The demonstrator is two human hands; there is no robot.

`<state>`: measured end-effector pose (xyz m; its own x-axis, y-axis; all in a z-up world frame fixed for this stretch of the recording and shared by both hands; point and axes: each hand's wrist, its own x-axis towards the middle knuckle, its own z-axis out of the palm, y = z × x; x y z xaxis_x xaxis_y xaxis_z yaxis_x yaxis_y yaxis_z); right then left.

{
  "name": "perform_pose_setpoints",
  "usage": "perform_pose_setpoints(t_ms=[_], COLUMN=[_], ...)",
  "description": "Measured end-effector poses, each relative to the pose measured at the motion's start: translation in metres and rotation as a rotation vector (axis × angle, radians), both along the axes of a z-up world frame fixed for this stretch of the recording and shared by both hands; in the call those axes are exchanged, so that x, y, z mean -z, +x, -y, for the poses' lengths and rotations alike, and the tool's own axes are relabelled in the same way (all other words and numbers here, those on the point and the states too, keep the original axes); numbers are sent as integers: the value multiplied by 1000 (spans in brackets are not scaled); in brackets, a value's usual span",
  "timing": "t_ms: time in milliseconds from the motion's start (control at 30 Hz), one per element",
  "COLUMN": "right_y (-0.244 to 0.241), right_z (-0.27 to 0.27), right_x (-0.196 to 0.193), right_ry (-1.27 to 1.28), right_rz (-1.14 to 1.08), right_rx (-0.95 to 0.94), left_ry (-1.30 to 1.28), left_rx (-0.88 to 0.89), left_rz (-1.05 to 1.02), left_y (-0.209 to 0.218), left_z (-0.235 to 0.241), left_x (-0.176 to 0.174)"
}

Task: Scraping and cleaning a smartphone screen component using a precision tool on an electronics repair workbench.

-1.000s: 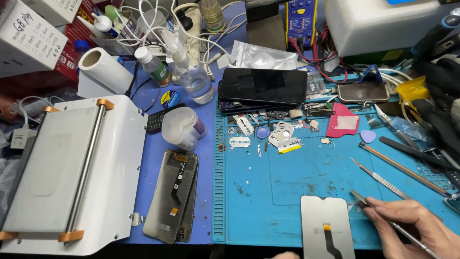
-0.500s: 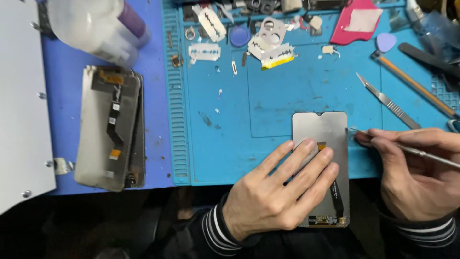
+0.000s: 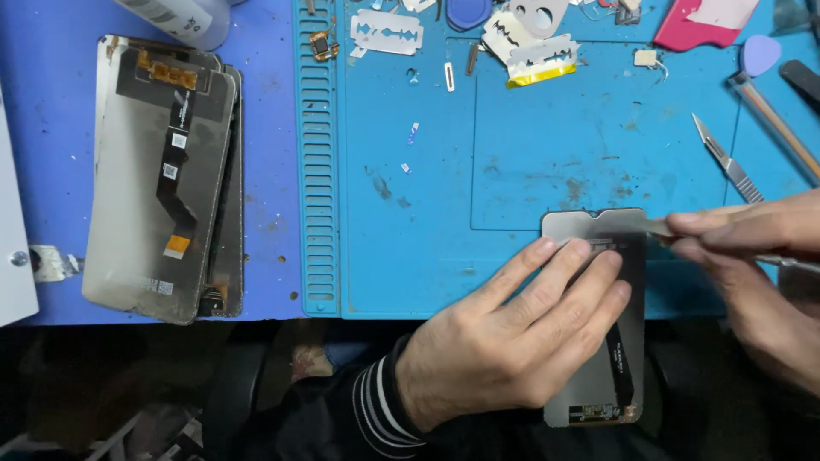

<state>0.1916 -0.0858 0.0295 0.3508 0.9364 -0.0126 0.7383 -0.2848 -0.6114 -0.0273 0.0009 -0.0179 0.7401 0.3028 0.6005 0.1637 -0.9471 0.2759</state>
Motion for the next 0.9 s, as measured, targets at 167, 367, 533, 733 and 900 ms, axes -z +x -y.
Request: perform_pose_setpoints(t_ms=[167, 367, 533, 733, 900], right_y=[-10, 67, 153, -11, 6], right_z=[-34, -39, -38, -28, -30], right_x=[-5, 24, 74, 18, 32], right_ry=[37, -215, -874, 56, 31], right_rz=[6, -103, -470, -129, -177], right_rx=[-183, -391, -337, -156, -234], left_ry=[-43, -63, -126, -197, -217], left_rx=[9, -60, -95, -75, -68], left_rz=[47, 77, 107, 138, 140], left_y=[-5, -2, 5, 5, 3], left_z=[-3, -1, 4, 7, 6], left_x=[-2, -1, 0, 1, -3])
